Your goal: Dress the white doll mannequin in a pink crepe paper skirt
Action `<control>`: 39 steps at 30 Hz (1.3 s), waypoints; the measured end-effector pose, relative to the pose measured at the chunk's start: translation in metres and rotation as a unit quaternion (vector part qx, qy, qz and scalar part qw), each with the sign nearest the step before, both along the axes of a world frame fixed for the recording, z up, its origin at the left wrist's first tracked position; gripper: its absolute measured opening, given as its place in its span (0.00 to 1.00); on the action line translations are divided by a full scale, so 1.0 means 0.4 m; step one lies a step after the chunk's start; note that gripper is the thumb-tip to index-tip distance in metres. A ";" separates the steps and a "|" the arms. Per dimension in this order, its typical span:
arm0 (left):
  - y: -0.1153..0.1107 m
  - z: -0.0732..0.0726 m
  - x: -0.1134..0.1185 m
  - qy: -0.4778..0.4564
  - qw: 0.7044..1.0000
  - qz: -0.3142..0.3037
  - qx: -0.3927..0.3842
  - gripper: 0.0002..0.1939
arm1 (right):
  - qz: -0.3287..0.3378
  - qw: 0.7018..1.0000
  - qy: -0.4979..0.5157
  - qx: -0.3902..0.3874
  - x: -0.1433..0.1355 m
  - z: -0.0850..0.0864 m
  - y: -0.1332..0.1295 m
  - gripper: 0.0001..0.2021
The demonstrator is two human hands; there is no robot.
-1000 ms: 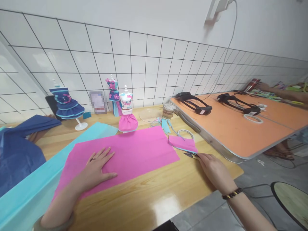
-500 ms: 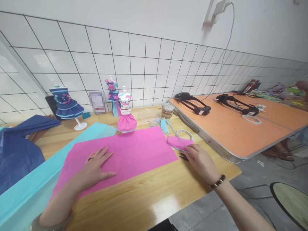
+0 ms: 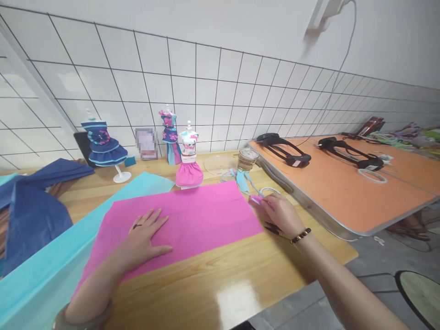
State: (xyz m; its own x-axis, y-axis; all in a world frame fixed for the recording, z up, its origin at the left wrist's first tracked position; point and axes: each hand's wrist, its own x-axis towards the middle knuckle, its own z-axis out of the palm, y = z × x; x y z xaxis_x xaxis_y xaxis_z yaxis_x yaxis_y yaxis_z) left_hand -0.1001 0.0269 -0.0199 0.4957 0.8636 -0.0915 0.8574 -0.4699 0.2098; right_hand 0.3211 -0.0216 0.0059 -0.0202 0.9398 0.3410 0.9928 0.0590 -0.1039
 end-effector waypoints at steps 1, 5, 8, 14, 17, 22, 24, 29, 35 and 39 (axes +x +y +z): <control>0.000 -0.002 -0.001 0.000 1.000 -0.002 0.002 0.43 | 0.002 1.000 0.006 0.000 0.004 0.002 -0.001 0.17; -0.004 -0.008 -0.007 -0.008 1.000 -0.008 0.010 0.42 | 0.014 0.999 0.026 0.014 -0.018 -0.001 -0.024 0.16; -0.010 -0.004 -0.006 -0.014 0.999 -0.018 0.027 0.42 | 0.065 0.997 0.044 0.009 -0.085 -0.012 -0.067 0.17; -0.028 0.014 0.029 -0.032 0.998 -0.057 0.026 0.39 | 0.204 0.976 0.024 -0.069 -0.232 -0.053 -0.146 0.27; -0.036 0.013 0.043 -0.026 0.998 -0.059 0.002 0.42 | 0.210 0.974 0.010 -0.083 -0.244 -0.080 -0.155 0.27; -0.041 0.016 0.049 -0.015 0.998 -0.056 -0.023 0.46 | 0.206 0.975 -0.028 -0.078 -0.235 -0.096 -0.155 0.25; -0.043 0.021 0.051 -0.011 0.998 -0.053 -0.035 0.46 | 0.205 0.975 -0.039 -0.071 -0.246 -0.086 -0.151 0.25; -0.049 0.033 0.055 -0.002 0.997 -0.050 -0.063 0.49 | 0.196 0.976 -0.070 -0.058 -0.283 -0.085 -0.130 0.27; -0.067 0.042 0.055 -0.010 0.999 -0.031 -0.043 0.51 | 0.221 0.969 -0.103 -0.040 -0.269 -0.151 -0.113 0.28; -0.100 0.035 0.030 0.002 1.000 -0.008 -0.008 0.47 | 0.225 0.968 -0.109 -0.028 -0.257 -0.167 -0.113 0.29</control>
